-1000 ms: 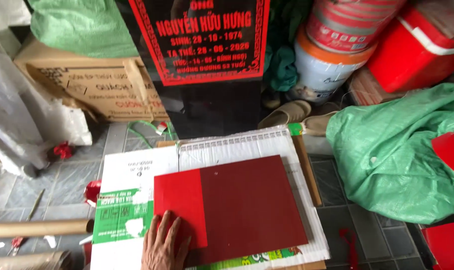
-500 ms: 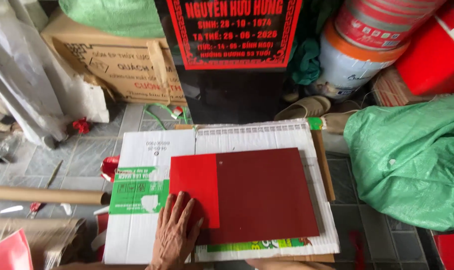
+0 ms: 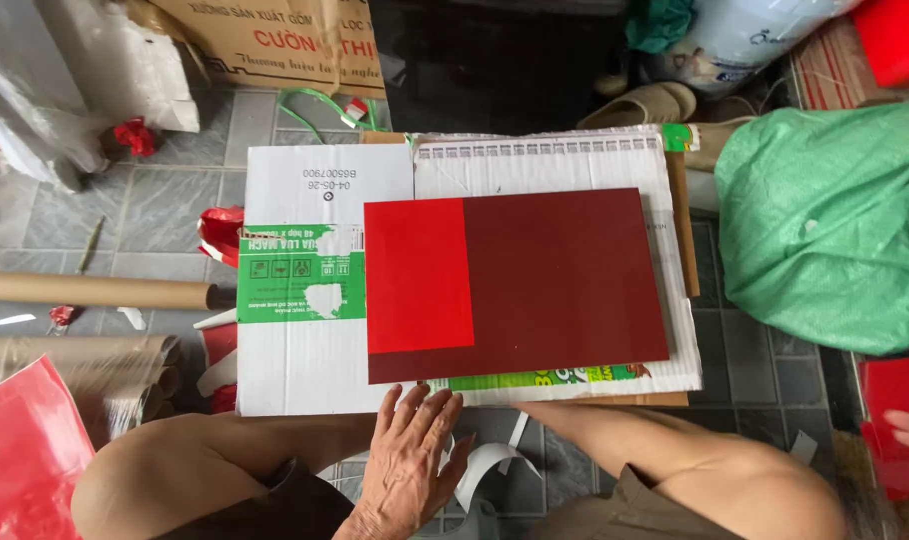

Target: Using a sharp tool to remove excess vinyl from a memorial plate to reveal text.

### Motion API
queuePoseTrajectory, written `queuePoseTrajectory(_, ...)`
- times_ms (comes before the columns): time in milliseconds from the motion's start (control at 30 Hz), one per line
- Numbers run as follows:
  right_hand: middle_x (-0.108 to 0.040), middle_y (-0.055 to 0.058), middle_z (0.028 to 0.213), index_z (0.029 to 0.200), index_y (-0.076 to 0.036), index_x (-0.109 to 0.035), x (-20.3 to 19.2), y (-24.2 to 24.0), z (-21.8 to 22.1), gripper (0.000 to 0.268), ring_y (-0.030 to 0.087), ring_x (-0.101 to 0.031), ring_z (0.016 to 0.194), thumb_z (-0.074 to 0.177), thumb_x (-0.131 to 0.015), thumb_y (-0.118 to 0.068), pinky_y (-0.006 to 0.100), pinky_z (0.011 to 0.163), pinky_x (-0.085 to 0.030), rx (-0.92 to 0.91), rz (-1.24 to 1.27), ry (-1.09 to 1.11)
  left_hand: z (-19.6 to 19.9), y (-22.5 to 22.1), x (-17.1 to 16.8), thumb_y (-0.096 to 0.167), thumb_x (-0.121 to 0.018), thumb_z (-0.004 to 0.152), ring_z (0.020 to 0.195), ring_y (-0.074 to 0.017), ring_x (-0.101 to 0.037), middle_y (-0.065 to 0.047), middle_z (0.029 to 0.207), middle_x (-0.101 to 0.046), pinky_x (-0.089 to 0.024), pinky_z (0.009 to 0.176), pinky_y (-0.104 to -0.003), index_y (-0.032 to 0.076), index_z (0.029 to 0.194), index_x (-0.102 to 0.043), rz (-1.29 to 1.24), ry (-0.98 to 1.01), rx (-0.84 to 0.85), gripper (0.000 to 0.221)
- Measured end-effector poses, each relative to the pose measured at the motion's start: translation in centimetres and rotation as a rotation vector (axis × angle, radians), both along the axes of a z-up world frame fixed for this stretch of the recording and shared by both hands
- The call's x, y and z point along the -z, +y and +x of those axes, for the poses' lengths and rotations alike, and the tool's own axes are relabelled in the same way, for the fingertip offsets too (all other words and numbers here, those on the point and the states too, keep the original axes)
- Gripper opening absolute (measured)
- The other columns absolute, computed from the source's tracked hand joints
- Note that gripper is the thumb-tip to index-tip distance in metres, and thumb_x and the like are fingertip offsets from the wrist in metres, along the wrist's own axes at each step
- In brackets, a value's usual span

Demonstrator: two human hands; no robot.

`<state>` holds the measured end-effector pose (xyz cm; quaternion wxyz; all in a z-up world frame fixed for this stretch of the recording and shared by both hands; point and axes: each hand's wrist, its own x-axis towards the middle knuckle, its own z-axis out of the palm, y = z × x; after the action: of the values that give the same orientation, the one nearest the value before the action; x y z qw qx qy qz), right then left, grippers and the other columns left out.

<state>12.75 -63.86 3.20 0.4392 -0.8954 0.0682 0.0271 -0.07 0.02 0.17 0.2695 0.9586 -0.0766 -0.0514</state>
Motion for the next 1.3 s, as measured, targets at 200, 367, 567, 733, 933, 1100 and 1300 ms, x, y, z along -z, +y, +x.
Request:
queuePoseTrajectory(200, -0.069, 0.022, 0.099, 0.125, -0.002, -0.056, -6.1, 24.6, -1.3, 0.015, 0.025, -0.066, 0.070, 0.112, -0.055, -0.010, 0.028, 0.059, -0.053, 0.141, 0.045, -0.043, 3.9, -0.4, -0.9, 0.034, -0.068, 0.088, 0.141, -0.0404, -0.038, -0.018, 0.151, -0.049, -0.020, 0.116, -0.058, -0.001, 0.137, -0.053, -0.049, -0.219, 0.009, 0.062)
queuePoseTrajectory(367, -0.079, 0.017, 0.099, 0.108, 0.003, -0.068, -4.9, 32.0, -3.5, 0.018, 0.021, -0.077, 0.086, 0.099, -0.056, -0.007, 0.038, 0.076, -0.065, -0.308, 0.652, 0.465, 2.6, -2.2, -3.4, 0.034, -0.065, 0.096, 0.145, -0.0322, -0.046, -0.010, 0.143, -0.060, -0.025, 0.125, -0.058, 0.006, 0.136, -0.059, -0.354, -0.061, 0.091, 0.050)
queuePoseTrajectory(567, -0.071, 0.009, 0.097, 0.111, 0.000, -0.064, -5.2, 39.8, -9.9, 0.014, 0.016, -0.071, 0.088, 0.103, -0.056, -0.008, 0.031, 0.081, -0.058, -0.393, 0.905, 0.724, 0.0, -2.2, -5.6, 0.028, -0.062, 0.099, 0.120, -0.0307, -0.059, -0.023, 0.127, -0.062, -0.045, 0.105, -0.047, 0.000, 0.140, -0.057, -1.206, 0.362, 0.044, 0.050)
queuePoseTrajectory(733, -0.069, 0.006, 0.086, 0.105, 0.000, -0.064, -1.9, 40.8, -11.5, 0.015, 0.014, -0.069, 0.078, 0.104, -0.059, -0.013, 0.029, 0.070, -0.058, -0.377, 0.706, 0.683, -4.5, -2.7, -0.4, 0.026, -0.067, 0.098, 0.082, -0.0201, -0.075, -0.016, 0.091, -0.077, -0.058, 0.079, -0.036, 0.004, 0.116, -0.072, -1.027, 0.644, -0.226, 0.029)
queuePoseTrajectory(933, -0.079, 0.004, 0.086, 0.104, -0.004, -0.068, 0.9, 39.1, -11.5, 0.015, 0.013, -0.076, 0.071, 0.098, -0.058, -0.014, 0.028, 0.065, -0.064, -0.248, 0.317, 0.600, -5.8, 0.1, 3.0, 0.027, -0.063, 0.095, 0.091, -0.0295, -0.075, -0.020, 0.103, -0.075, -0.060, 0.077, -0.041, 0.004, 0.116, -0.072, -0.589, 0.541, -0.269, 0.032)
queuePoseTrajectory(1100, -0.077, 0.003, 0.088, 0.116, -0.003, -0.066, 0.9, 40.0, -8.3, 0.023, 0.011, -0.073, 0.074, 0.097, -0.055, -0.012, 0.028, 0.067, -0.062, -0.219, 0.414, 0.361, -6.7, 0.6, 7.2, 0.060, -0.062, 0.084, 0.112, -0.0487, -0.064, -0.033, 0.126, -0.065, -0.057, 0.079, -0.055, 0.000, 0.124, -0.065, 0.092, 0.083, 0.134, 0.072)
queuePoseTrajectory(1300, -0.047, -0.004, 0.066, 0.117, -0.007, -0.075, 0.6, 43.3, -3.8, 0.037, 0.004, -0.046, 0.059, 0.108, -0.042, -0.022, 0.022, 0.054, -0.042, -0.226, 0.407, 0.208, -1.4, 0.3, -0.9, 0.030, -0.058, 0.099, 0.118, -0.0221, -0.069, -0.007, 0.122, -0.069, -0.059, 0.100, -0.037, 0.009, 0.122, -0.067, -0.164, 0.667, -0.146, 0.032)
